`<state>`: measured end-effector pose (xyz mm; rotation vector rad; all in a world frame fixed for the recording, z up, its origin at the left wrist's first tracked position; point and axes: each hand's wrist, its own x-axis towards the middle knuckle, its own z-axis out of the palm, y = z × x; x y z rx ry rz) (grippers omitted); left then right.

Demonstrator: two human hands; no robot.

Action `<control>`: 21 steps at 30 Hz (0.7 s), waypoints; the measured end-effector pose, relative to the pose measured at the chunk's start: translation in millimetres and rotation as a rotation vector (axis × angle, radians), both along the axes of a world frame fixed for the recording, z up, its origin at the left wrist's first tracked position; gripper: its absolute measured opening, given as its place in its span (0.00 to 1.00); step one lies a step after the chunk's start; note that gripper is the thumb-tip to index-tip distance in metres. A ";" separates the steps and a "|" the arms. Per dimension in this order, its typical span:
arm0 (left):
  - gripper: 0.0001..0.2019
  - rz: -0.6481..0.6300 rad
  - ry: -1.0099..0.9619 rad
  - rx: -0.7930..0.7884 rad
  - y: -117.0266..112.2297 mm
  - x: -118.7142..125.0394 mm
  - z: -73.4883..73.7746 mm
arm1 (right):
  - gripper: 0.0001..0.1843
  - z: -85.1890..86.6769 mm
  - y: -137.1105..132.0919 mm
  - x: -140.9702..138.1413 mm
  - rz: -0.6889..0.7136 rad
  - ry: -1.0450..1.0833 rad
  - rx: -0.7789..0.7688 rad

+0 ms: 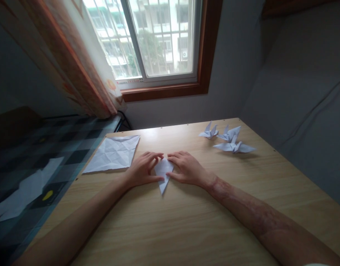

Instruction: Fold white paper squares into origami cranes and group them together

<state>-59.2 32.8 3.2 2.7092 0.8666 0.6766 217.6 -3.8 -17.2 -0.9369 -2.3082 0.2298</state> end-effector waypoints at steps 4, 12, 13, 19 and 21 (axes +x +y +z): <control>0.48 -0.012 -0.126 -0.139 1.7 -1.7 -7.5 | 0.26 0.8 1.4 0.9 0.019 0.049 -0.038; 0.25 -0.060 -0.356 -0.451 7.6 -1.7 -20.5 | 0.26 0.6 4.8 2.2 0.014 0.160 -0.127; 0.17 -0.064 -0.372 -0.429 6.6 0.2 -18.5 | 0.23 1.1 5.4 2.7 0.036 0.159 -0.128; 0.09 0.013 -0.496 -0.132 -6.0 12.7 6.9 | 0.11 4.8 4.5 2.1 0.078 0.260 -0.189; 0.08 0.056 -0.552 -0.026 -10.3 14.0 14.5 | 0.07 4.5 2.8 0.5 0.045 0.360 -0.195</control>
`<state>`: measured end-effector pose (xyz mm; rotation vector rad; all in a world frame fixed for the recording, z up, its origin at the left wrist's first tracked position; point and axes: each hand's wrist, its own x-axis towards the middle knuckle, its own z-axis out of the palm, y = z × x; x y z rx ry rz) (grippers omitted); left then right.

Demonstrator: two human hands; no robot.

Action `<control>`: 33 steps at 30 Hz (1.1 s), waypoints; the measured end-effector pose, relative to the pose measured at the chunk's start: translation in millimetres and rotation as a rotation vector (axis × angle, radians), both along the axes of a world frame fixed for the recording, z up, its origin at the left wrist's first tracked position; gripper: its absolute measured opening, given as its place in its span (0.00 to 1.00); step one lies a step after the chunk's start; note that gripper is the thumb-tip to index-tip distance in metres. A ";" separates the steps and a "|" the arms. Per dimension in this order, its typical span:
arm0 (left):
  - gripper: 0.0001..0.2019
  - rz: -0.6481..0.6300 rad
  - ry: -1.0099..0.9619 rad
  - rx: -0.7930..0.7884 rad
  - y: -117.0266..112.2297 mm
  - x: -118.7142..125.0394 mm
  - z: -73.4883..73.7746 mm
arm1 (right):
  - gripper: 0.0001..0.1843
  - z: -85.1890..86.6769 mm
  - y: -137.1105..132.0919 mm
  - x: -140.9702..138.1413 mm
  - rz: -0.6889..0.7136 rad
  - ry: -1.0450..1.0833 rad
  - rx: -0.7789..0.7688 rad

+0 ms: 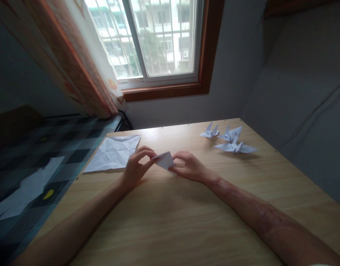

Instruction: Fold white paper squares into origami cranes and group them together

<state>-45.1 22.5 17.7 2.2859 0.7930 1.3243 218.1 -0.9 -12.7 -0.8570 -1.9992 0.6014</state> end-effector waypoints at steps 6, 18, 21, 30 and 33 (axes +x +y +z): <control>0.04 -0.102 0.190 0.177 2.3 -7.8 1.9 | 0.10 -4.1 1.3 2.2 -0.186 0.052 0.206; 0.13 -0.272 0.477 0.129 17.6 -21.4 -13.3 | 0.14 -0.3 2.0 11.4 -0.024 -0.302 0.168; 0.12 -0.267 0.482 0.148 17.4 -20.8 -13.3 | 0.09 0.6 1.2 10.3 -0.025 -0.294 0.162; 0.07 -0.145 0.536 0.136 7.6 -11.5 -13.6 | 0.02 0.7 0.7 5.5 -0.047 -0.285 0.236; 0.08 -0.097 0.558 0.111 5.3 -7.4 -13.2 | 0.06 1.2 0.0 5.3 -0.057 -0.261 0.272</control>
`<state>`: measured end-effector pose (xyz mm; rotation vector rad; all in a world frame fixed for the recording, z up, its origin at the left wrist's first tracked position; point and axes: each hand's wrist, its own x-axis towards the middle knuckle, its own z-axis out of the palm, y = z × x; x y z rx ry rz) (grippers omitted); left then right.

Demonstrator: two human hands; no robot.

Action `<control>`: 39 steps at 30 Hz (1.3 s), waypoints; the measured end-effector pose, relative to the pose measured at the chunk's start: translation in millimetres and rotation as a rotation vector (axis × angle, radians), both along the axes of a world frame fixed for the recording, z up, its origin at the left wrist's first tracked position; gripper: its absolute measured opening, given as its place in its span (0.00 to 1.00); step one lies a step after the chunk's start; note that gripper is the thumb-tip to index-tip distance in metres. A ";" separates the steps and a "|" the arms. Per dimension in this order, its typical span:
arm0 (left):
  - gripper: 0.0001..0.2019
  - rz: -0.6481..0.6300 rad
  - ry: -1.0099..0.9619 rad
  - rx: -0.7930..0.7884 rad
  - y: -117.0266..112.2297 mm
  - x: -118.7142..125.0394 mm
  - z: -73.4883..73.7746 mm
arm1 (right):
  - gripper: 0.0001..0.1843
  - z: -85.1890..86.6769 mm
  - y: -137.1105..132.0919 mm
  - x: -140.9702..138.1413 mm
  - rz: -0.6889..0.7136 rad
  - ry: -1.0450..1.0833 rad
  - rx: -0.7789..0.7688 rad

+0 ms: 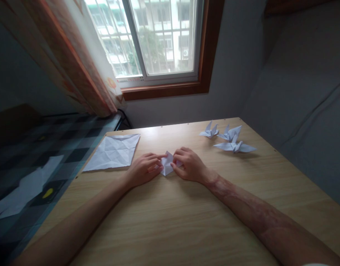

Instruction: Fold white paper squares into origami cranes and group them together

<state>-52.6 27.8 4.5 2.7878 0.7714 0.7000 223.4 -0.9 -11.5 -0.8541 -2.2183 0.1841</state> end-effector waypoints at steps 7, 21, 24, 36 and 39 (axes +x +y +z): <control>0.12 0.073 0.040 -0.116 -2.0 4.3 -5.3 | 0.11 -5.5 1.9 0.8 -0.087 0.031 0.042; 0.27 0.267 0.066 -0.056 -18.2 12.3 4.1 | 0.08 -5.7 6.7 7.7 0.076 0.030 -0.102; 0.28 0.287 0.070 -0.062 -12.6 8.0 2.5 | 0.13 -5.9 6.6 7.7 0.063 0.044 -0.102; 0.24 0.193 0.025 -0.118 -2.0 0.1 4.5 | 0.22 -10.9 9.1 4.6 -0.067 0.290 -0.201; 0.22 0.184 0.009 -0.129 -0.7 -1.3 5.4 | 0.22 -13.9 12.3 5.3 -0.072 0.386 -0.300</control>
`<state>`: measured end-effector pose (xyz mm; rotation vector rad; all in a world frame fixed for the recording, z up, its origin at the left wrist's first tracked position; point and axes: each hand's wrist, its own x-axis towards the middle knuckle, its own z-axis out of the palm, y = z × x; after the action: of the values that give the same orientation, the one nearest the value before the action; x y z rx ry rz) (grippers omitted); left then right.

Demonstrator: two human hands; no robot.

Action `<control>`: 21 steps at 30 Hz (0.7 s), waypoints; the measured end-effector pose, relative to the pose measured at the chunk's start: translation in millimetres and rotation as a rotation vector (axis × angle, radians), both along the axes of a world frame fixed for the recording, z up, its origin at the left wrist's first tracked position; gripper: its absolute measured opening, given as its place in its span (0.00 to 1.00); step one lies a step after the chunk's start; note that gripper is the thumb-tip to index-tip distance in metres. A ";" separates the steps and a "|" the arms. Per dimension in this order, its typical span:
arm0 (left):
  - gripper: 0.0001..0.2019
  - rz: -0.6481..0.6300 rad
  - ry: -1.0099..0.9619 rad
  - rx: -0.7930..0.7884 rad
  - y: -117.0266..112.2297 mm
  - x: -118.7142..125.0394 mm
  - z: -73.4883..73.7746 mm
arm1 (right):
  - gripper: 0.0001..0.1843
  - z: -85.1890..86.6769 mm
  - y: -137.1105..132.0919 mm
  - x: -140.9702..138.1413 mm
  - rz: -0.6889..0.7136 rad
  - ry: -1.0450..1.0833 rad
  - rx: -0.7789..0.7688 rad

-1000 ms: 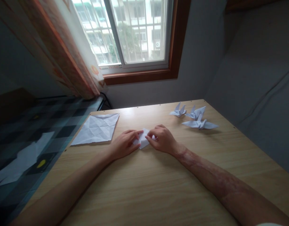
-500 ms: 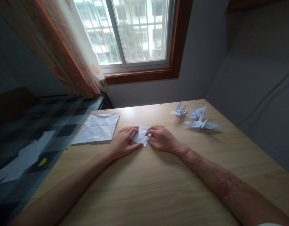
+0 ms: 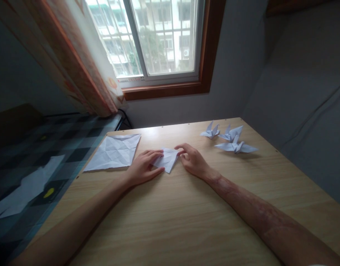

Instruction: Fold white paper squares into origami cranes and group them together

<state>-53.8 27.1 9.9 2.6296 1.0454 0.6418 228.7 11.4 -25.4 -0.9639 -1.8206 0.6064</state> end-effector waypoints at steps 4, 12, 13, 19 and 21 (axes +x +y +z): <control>0.22 -0.039 0.005 -0.002 0.4 -1.2 1.3 | 0.19 -3.2 2.8 0.9 -0.019 0.093 -0.073; 0.23 -0.133 0.014 -0.059 0.7 -2.6 -0.8 | 0.23 -3.2 -0.1 -2.1 -0.002 0.137 -0.084; 0.23 -0.137 0.012 -0.068 0.5 -2.5 -1.0 | 0.23 -2.3 -0.9 -2.6 0.001 0.137 -0.087; 0.18 -0.140 -0.053 -0.118 -2.3 -0.3 1.1 | 0.12 3.4 -3.3 -2.1 0.025 0.020 -0.049; 0.15 -0.118 -0.075 -0.139 -4.0 1.4 3.0 | 0.07 4.5 -4.1 -2.3 0.085 -0.076 -0.006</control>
<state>-52.4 23.0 12.9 2.5054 0.8737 0.6133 226.5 7.2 -20.9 -0.9279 -1.9367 0.6350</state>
